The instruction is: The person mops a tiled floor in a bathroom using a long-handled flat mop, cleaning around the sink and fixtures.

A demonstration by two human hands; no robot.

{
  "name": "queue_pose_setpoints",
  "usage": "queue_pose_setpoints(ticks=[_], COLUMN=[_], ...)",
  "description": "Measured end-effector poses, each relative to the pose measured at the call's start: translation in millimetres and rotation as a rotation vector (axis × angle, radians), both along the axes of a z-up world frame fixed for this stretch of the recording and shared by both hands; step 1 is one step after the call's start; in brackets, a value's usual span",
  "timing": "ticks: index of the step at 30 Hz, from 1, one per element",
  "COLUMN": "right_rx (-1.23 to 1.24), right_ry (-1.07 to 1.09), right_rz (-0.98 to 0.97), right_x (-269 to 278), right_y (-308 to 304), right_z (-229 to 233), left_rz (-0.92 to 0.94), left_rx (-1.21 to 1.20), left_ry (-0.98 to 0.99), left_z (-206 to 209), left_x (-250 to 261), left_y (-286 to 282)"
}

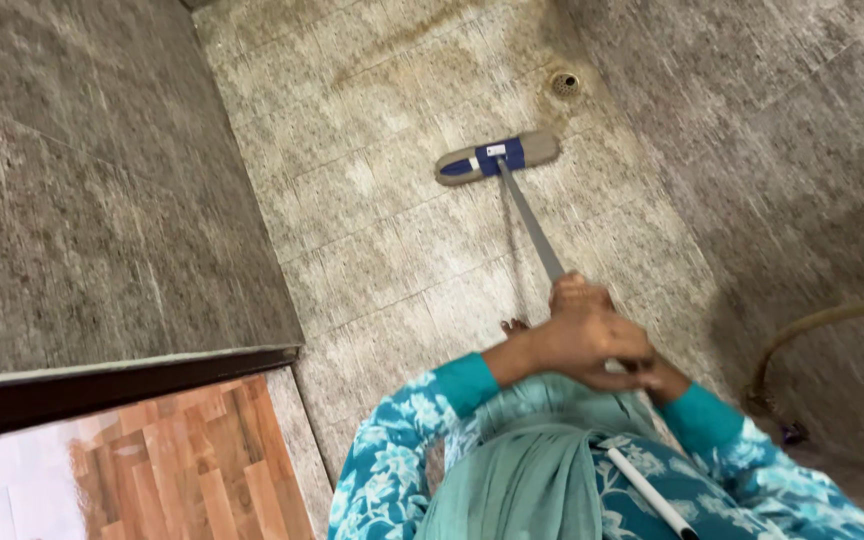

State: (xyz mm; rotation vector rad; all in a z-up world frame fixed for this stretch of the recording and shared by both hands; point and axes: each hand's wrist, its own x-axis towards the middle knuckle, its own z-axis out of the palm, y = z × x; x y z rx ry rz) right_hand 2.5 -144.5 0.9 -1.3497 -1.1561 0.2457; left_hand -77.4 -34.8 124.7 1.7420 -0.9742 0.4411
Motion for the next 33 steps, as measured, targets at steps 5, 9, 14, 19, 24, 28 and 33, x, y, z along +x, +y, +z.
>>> queue_pose_setpoints(ticks=[5, 9, 14, 19, 24, 28, 33], right_rx=[0.104, 0.134, 0.218, 0.097, -0.071, -0.094, -0.074], right_ry=[-0.109, -0.184, -0.239, -0.129, 0.130, 0.105, 0.149], right_rz=[-0.077, -0.090, -0.050, -0.034, -0.004, 0.002, 0.026], right_x=[-34.0, -28.3, 19.9, 80.5, 98.3, 96.5, 61.0], right_y=[0.5, 10.6, 24.5, 35.4, 45.3, 72.4, 66.2], right_z=[-4.6, -7.7, -11.4, -39.7, -87.9, -100.7, -82.6], left_rz=[-0.013, -0.058, 0.089, 0.293, 0.345, 0.465, 0.434], left_rx=[0.089, 0.100, -0.006, 0.083, 0.185, 0.226, 0.141], left_ry=[0.138, 0.198, 0.108, -0.072, 0.044, -0.030, 0.065], left_z=[-6.9, -18.6, -40.4, -87.3, -131.8, -122.8, -79.2], left_x=[-26.0, -24.3, 16.2, 81.8, 103.2, 80.9, 50.6], left_y=[-7.4, -3.6, -3.6, 11.6, 28.4, 47.7, 51.8])
